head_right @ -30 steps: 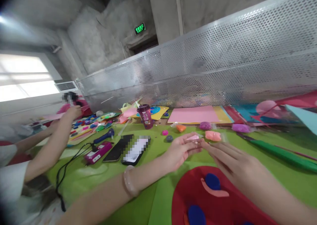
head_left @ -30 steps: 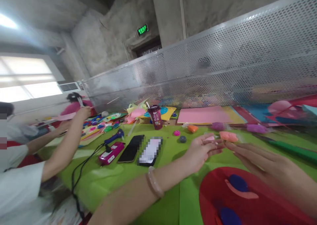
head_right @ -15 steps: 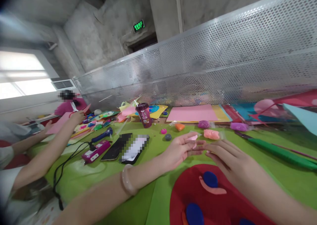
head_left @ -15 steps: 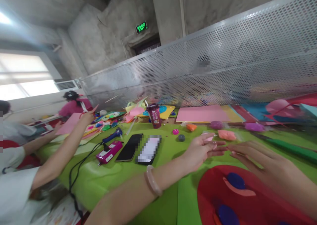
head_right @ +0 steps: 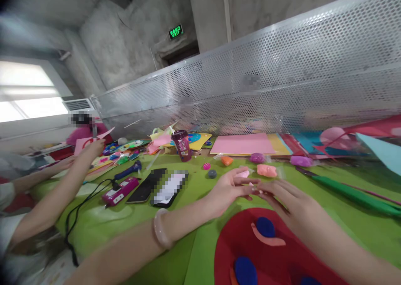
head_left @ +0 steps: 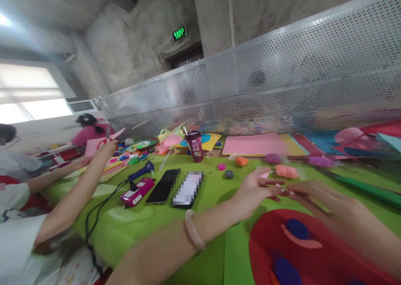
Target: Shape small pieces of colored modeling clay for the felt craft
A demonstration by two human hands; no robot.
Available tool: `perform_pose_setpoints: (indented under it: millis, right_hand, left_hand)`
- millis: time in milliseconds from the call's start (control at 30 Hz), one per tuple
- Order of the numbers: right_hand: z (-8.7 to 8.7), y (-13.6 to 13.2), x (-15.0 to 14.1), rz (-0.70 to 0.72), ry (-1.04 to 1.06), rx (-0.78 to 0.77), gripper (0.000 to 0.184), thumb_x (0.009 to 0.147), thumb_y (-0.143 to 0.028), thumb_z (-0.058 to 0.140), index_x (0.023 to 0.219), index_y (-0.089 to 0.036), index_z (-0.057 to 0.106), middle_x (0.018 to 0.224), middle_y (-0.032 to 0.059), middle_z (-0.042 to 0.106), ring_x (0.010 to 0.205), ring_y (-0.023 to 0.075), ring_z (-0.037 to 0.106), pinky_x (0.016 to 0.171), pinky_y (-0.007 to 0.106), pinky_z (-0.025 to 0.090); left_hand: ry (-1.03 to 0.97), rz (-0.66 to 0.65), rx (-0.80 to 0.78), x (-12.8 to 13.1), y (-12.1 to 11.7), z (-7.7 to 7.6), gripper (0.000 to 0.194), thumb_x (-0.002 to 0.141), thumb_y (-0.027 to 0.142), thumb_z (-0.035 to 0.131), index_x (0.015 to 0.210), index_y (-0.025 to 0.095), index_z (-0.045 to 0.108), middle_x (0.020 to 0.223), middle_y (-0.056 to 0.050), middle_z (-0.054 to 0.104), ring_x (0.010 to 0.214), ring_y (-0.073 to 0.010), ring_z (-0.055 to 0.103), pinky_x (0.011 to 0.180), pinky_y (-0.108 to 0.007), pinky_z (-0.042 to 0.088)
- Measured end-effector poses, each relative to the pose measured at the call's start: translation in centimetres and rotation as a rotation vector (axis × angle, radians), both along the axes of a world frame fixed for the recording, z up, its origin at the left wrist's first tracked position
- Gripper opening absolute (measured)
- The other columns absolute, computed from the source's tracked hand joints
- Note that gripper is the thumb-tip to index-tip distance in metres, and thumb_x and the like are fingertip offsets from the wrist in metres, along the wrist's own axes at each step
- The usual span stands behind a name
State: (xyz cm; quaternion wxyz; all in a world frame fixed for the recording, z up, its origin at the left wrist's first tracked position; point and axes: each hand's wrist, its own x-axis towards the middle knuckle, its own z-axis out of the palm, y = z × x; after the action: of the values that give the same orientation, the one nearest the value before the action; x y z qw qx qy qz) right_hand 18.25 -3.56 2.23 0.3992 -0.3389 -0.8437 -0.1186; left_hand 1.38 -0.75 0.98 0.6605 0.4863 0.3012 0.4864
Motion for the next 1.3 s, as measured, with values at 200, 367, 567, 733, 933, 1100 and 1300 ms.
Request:
perform_pose_setpoints:
  millis: [200,367,567,733,933,1100,1300]
  right_hand:
    - [-1.3,0.9,0.9,0.088,-0.016,-0.023,0.019,0.088,-0.030,0.042,0.088,-0.025,0.061,0.085,0.0017,0.068,0.081,0.0175,0.065,0.071,0.029,0.054]
    - [-1.3,0.8,0.8,-0.007,0.074,-0.324,0.019,0.085,-0.033,0.046,0.083,-0.024,0.062,0.081,0.0021,0.068,0.071,0.0187,0.064,0.065,0.030,0.052]
    - [-0.4,0.5,0.5,-0.008,0.010,-0.643,0.021,0.084,-0.036,0.048,0.079,-0.021,0.062,0.078,0.0026,0.067,0.067,0.0181,0.061,0.062,0.030,0.048]
    - [0.0,0.5,0.4,0.046,-0.011,-0.647,0.019,0.083,-0.034,0.049,0.080,-0.020,0.062,0.080,0.0024,0.067,0.068,0.0175,0.061,0.062,0.030,0.048]
    - [0.2,0.1,-0.1,0.085,-0.036,-0.646,0.021,0.087,-0.030,0.044,0.086,-0.021,0.063,0.090,0.0024,0.067,0.082,0.0176,0.062,0.076,0.030,0.048]
    - [0.4,0.0,-0.5,0.067,-0.040,-0.668,0.014,0.082,-0.027,0.051,0.075,-0.020,0.061,0.076,0.0006,0.065,0.068,0.0163,0.060,0.064,0.028,0.049]
    - [0.4,0.1,-1.0,0.087,-0.043,-0.702,0.015,0.081,-0.028,0.052,0.072,-0.020,0.060,0.072,-0.0019,0.063,0.066,0.0144,0.059,0.062,0.025,0.048]
  left_hand:
    - [0.053,0.001,0.032,-0.2,-0.1,-0.1,0.042,0.075,0.011,0.060,0.116,0.014,0.052,0.094,-0.009,0.069,0.068,-0.0140,0.064,0.055,-0.022,0.045]
    - [0.053,-0.027,0.035,-0.4,-0.1,-0.1,0.038,0.075,0.012,0.061,0.112,0.016,0.055,0.101,-0.010,0.067,0.072,-0.0150,0.066,0.063,-0.026,0.051]
    - [0.053,0.062,0.028,-0.7,0.6,-0.3,0.033,0.073,0.009,0.062,0.105,0.016,0.060,0.104,-0.011,0.066,0.077,-0.0148,0.065,0.073,-0.029,0.051]
    - [0.061,0.038,0.049,-1.0,1.1,-0.8,0.037,0.071,0.010,0.064,0.107,0.017,0.060,0.104,-0.010,0.066,0.079,-0.0154,0.065,0.073,-0.028,0.050]
    - [0.096,0.009,0.013,-1.0,1.0,-0.8,0.032,0.072,0.012,0.064,0.103,0.015,0.060,0.103,-0.010,0.066,0.073,-0.0136,0.065,0.071,-0.028,0.051]
    - [0.125,0.020,0.006,-1.0,1.0,-0.7,0.028,0.073,0.013,0.064,0.101,0.015,0.060,0.103,-0.010,0.066,0.072,-0.0132,0.065,0.067,-0.026,0.051]
    - [0.169,0.045,-0.007,-0.9,1.1,-0.7,0.023,0.074,0.013,0.062,0.097,0.015,0.060,0.101,-0.010,0.066,0.069,-0.0123,0.064,0.062,-0.023,0.050]
